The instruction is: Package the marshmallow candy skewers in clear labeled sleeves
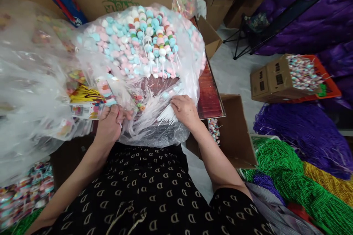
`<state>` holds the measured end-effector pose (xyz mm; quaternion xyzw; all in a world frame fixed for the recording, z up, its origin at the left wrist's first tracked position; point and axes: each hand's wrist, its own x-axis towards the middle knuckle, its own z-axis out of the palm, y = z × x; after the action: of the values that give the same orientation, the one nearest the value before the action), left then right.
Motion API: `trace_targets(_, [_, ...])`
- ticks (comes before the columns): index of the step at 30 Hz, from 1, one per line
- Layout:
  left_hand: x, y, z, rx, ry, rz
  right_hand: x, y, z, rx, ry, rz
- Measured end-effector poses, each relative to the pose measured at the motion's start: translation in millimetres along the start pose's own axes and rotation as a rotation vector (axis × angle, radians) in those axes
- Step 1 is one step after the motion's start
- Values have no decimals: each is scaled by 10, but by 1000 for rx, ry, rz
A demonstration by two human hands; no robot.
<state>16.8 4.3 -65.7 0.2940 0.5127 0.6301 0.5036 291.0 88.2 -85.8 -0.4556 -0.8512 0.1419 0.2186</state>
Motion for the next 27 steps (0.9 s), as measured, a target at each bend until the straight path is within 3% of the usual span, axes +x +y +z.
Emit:
trace_targets(4, [-112,47,-79,-13,0,-20,-19,27,-37,24,28,-21])
trace_targets(7, [-215,77,-90,-14,-15,-10,48,-106,-136,113,121,14])
trace_targets(10, [-246,159,-109,-51,-5,30,216,-483,-216,309,192,49])
trace_targets(12, [-226,253,-163,-92,37,75,377,-839,-183,439,139,21])
trace_targets(16, [-174,449,-376,-156,152,183,789,-1538,167,532,-100,-172])
trace_targets(19, [-169,514,-559,-163,203,216,1126,-1861,531,434,-320,-229])
trace_targets(22, [-181,501,-697,-189,234,217,1421,-1970,804,231,-418,-197])
trace_targets(27, [-180,444,-813,-200,266,187,1688,-1978,1029,-113,-458,-157])
